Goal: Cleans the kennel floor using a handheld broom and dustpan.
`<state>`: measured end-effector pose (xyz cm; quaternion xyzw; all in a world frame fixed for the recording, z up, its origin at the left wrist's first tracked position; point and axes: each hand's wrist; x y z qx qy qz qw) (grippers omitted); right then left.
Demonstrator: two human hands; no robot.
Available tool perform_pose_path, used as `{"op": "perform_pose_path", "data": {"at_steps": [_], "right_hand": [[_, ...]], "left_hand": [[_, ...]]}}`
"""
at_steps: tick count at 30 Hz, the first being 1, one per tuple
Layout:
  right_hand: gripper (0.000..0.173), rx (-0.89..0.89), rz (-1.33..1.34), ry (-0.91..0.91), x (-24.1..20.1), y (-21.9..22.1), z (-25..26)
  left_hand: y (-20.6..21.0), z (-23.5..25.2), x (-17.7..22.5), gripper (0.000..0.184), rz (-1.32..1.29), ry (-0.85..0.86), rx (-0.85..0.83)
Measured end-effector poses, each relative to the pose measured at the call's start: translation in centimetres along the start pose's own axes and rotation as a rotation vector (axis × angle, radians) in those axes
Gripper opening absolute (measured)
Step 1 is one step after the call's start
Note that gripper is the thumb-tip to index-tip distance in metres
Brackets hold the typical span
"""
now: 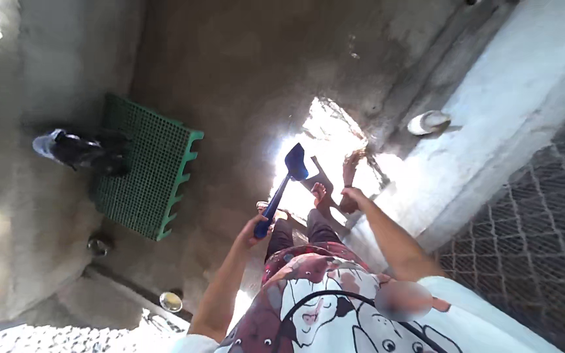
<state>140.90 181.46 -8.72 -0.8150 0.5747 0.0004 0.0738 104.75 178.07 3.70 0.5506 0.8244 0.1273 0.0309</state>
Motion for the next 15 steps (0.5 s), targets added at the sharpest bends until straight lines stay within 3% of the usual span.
{"op": "perform_pose_path", "data": {"at_steps": [2, 4, 8, 11, 13, 15], "right_hand": [[0.054, -0.112, -0.106, -0.039, -0.6, 5.4, -0.7], [0.053, -0.182, -0.218, -0.055, -0.9, 7.2, -2.9], [0.048, -0.155, -0.353, -0.064, -2.6, 2.7, -7.8], [0.046, -0.009, -0.367, -0.048, -5.6, 2.0, -7.7], [0.043, 0.085, -0.295, -0.013, -6.4, 5.2, -5.3], [0.041, 0.029, -0.295, 0.02, -6.1, 10.6, -3.0]], "left_hand": [[-1.1, -0.8, -0.9, 0.042, -0.091, 0.022, 0.024], [-1.8, -1.0, -1.5, 0.036, -0.171, 0.045, 0.076], [-3.0, -0.4, -0.5, 0.019, -0.31, 0.063, 0.147], [-3.3, 0.0, 0.2, 0.019, -0.381, 0.069, 0.124], [-3.0, 0.8, -0.5, 0.014, -0.394, 0.087, 0.103], [-2.4, 1.2, -1.1, 0.014, -0.421, 0.089, 0.109]]}}
Point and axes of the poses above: each hand's wrist, its own z-axis towards the middle knuckle, its own y-axis out of the palm, x = y × z, and after that the axes turned 9 degrees about -z, right-handed
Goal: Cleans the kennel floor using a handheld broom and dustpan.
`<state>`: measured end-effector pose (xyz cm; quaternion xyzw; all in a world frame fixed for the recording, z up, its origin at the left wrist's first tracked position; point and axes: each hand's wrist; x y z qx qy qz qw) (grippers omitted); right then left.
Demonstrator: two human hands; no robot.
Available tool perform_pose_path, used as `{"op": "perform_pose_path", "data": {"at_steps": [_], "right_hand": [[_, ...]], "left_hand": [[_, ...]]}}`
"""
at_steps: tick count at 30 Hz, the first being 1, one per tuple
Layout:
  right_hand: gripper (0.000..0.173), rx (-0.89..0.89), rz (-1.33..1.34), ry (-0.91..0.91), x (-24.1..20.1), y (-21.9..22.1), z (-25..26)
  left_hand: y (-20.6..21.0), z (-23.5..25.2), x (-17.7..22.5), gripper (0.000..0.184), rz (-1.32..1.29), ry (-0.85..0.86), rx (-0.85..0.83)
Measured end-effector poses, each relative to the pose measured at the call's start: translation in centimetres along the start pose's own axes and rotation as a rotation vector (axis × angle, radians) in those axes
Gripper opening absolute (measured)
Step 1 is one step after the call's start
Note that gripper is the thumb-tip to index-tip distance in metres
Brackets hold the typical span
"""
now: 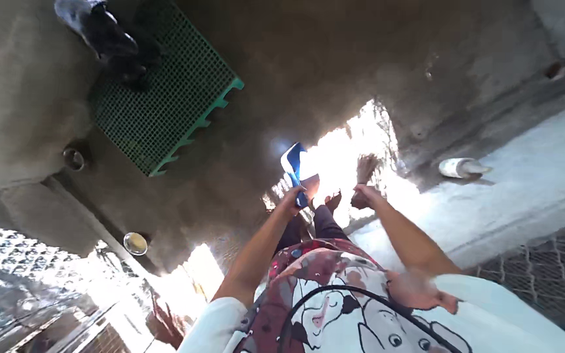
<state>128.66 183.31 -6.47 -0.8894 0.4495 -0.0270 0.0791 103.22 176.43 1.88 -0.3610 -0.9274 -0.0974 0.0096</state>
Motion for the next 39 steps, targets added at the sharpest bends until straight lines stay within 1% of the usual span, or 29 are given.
{"op": "perform_pose_path", "data": {"at_steps": [2, 3, 5, 7, 9, 10, 12, 13, 14, 15, 16, 18, 19, 21, 23, 24, 26, 27, 28, 30, 32, 33, 35, 36, 38, 39], "right_hand": [[0.037, -0.14, -0.112, -0.047, 0.1, 6.6, 1.0], [0.036, -0.198, -0.174, -0.084, -0.1, 9.3, 0.7], [0.038, -0.22, -0.258, -0.123, -0.6, 12.2, -2.4], [0.043, -0.169, -0.372, -0.157, -0.9, 11.9, -7.3], [0.049, -0.102, -0.456, -0.155, -0.8, 9.7, -12.5], [0.049, -0.062, -0.449, -0.146, -0.7, 8.5, -14.9], [0.033, 0.023, -0.294, -0.128, -0.5, 7.5, -19.7], [0.023, 0.024, -0.168, -0.12, -0.5, 7.8, -21.9], [0.014, -0.013, -0.054, -0.113, -0.5, 8.6, -23.6], [0.011, -0.067, 0.008, -0.121, -0.7, 9.8, -25.0], [0.016, -0.12, 0.016, -0.169, -1.1, 11.7, -26.2], [0.035, -0.232, 0.05, -0.347, -3.6, 16.8, -27.2], [0.039, -0.243, 0.113, -0.386, -5.0, 20.1, -27.8], [0.038, -0.176, 0.166, -0.425, -7.3, 27.6, -31.2], [0.047, -0.165, 0.081, -0.546, -9.1, 34.6, -32.6], [0.054, -0.213, 0.021, -0.613, -10.0, 37.3, -31.8], [0.063, -0.314, -0.044, -0.682, -12.5, 42.0, -28.6], [0.064, -0.355, -0.074, -0.696, -13.7, 44.7, -27.8], [0.061, -0.417, -0.09, -0.695, -14.4, 47.2, -27.9], [0.046, -0.491, -0.108, -0.662, -15.5, 52.1, -28.2], [0.043, -0.601, -0.161, -0.664, -16.4, 57.0, -28.6], [0.043, -0.622, -0.212, -0.702, -16.4, 59.6, -29.2], [0.044, -0.609, -0.307, -0.786, -16.3, 65.8, -31.0], [0.042, -0.602, -0.381, -0.8, -16.8, 69.2, -32.1], [0.042, -0.557, -0.524, -0.793, -17.2, 75.6, -33.2], [0.042, -0.555, -0.609, -0.768, -17.6, 78.5, -33.2]], "left_hand": [[-0.7, 0.0, -0.8, 0.019, -0.04, 0.004, -0.005], [-1.2, -0.1, -0.7, 0.017, -0.072, 0.015, -0.014], [-3.7, -0.9, -0.3, 0.014, -0.134, 0.031, -0.069], [-7.9, -2.0, 0.4, 0.014, -0.166, 0.015, -0.117], [-13.2, -3.5, 0.4, 0.016, -0.178, 0.008, -0.16], [-15.8, -4.6, 0.4, 0.018, -0.196, 0.014, -0.185], [-20.5, -7.4, 0.4, 0.022, -0.233, 0.04, -0.222], [-22.3, -9.2, 0.3, 0.023, -0.241, 0.051, -0.243], [-23.8, -11.3, 0.3, 0.022, -0.239, 0.064, -0.268], [-25.0, -13.6, 0.1, 0.02, -0.236, 0.085, -0.294], [-26.1, -16.0, -0.1, 0.019, -0.234, 0.119, -0.324], [-28.0, -20.6, 0.2, 0.018, -0.25, 0.215, -0.381], [-28.9, -22.8, 0.2, 0.019, -0.24, 0.272, -0.402], [-31.0, -27.2, 0.2, 0.024, -0.181, 0.39, -0.434], [-33.6, -30.1, 0.0, 0.029, -0.144, 0.514, -0.396], [-34.7, -30.7, -0.5, 0.029, -0.168, 0.571, -0.361], [-36.5, -30.3, -1.6, 0.027, -0.303, 0.659, -0.299], [-37.5, -30.7, -1.8, 0.027, -0.385, 0.691, -0.263], [-38.6, -31.6, -1.9, 0.025, -0.461, 0.714, -0.24], [-41.4, -34.0, -1.8, 0.024, -0.569, 0.73, -0.22], [-44.8, -34.7, -1.2, 0.021, -0.665, 0.724, -0.246], [-46.7, -34.6, -0.9, 0.019, -0.715, 0.732, -0.269], [-50.9, -35.0, -0.5, 0.017, -0.834, 0.786, -0.255], [-53.4, -35.5, -0.4, 0.02, -0.885, 0.853, -0.223], [-58.6, -35.7, -1.0, 0.041, -0.855, 0.96, -0.185], [-61.0, -35.1, -1.8, 0.049, -0.869, 0.986, -0.112]]}}
Point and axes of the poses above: each hand's wrist, its own z-axis towards the middle knuckle, its own y-axis out of the palm, x = y × z, and after that the axes turned 9 degrees about -z, right-handed
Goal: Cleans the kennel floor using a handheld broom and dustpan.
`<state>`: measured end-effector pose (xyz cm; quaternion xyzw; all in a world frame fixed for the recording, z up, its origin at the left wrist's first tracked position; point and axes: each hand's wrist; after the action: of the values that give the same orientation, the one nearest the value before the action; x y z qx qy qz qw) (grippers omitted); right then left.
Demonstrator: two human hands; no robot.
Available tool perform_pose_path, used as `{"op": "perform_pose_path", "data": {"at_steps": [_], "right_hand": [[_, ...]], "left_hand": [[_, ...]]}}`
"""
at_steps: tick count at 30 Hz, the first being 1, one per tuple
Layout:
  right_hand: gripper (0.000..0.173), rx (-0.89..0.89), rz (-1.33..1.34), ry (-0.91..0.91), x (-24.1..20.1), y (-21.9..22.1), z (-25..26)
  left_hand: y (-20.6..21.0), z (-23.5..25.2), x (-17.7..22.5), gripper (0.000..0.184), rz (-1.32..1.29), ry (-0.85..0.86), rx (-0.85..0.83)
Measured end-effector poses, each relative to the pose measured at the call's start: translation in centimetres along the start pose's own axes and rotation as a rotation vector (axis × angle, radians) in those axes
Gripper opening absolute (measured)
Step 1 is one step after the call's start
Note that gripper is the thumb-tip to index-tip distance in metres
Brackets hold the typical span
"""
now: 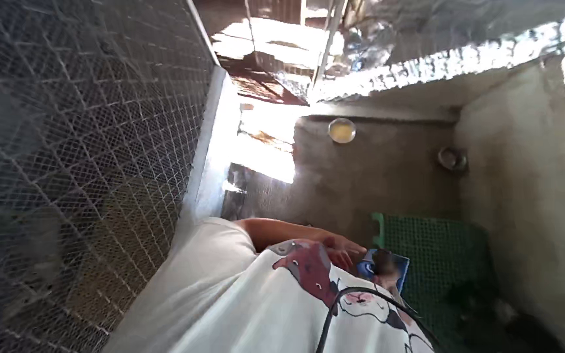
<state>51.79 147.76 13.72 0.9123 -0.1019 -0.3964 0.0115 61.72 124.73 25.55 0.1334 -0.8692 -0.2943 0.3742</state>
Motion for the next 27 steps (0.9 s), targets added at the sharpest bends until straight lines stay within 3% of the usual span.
{"op": "perform_pose_path", "data": {"at_steps": [3, 5, 9, 12, 14, 16, 19, 22, 27], "right_hand": [[0.055, -0.094, -0.176, 0.106, -3.7, 5.7, 5.4], [0.058, -0.125, -0.242, 0.133, -5.9, 10.8, 7.5], [0.056, -0.099, -0.05, 0.149, -5.2, 20.2, 16.5], [0.06, -0.072, -0.098, 0.104, -6.3, 27.5, 19.0], [0.06, -0.068, -0.11, 0.065, -7.5, 32.9, 19.9], [0.062, -0.037, -0.059, 0.045, -9.3, 38.0, 19.3], [0.065, -0.045, -0.043, -0.011, -11.8, 46.1, 19.0], [0.063, -0.044, -0.103, -0.053, -12.7, 52.2, 17.7], [0.043, 0.031, -0.204, -0.151, -14.1, 64.5, 15.1]], "left_hand": [[-8.5, -0.9, 2.5, 0.054, 0.108, 0.161, 0.294], [-14.3, -4.8, 3.3, 0.052, 0.076, 0.154, 0.658], [-27.0, -12.9, -2.1, 0.05, -0.439, 0.158, 1.354], [-32.8, -18.0, -4.9, 0.051, -0.677, 0.104, 1.583], [-36.7, -20.1, -3.2, 0.048, -0.718, 0.086, 1.6], [-39.5, -21.1, 1.8, 0.048, -0.702, 0.076, 1.537], [-46.0, -21.3, 13.4, 0.057, -0.477, 0.179, 1.398], [-53.3, -20.8, 28.1, 0.068, -0.126, 0.302, 1.333], [-64.7, -17.8, 55.3, 0.088, 0.443, 0.706, 1.275]]}}
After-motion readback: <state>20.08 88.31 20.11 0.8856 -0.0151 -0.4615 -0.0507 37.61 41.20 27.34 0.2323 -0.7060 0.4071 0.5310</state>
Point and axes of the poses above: each hand's wrist, its own z-axis towards the middle knuckle, its own y-axis out of the palm, x = y × z, and after that the axes turned 9 degrees about -z, right-handed
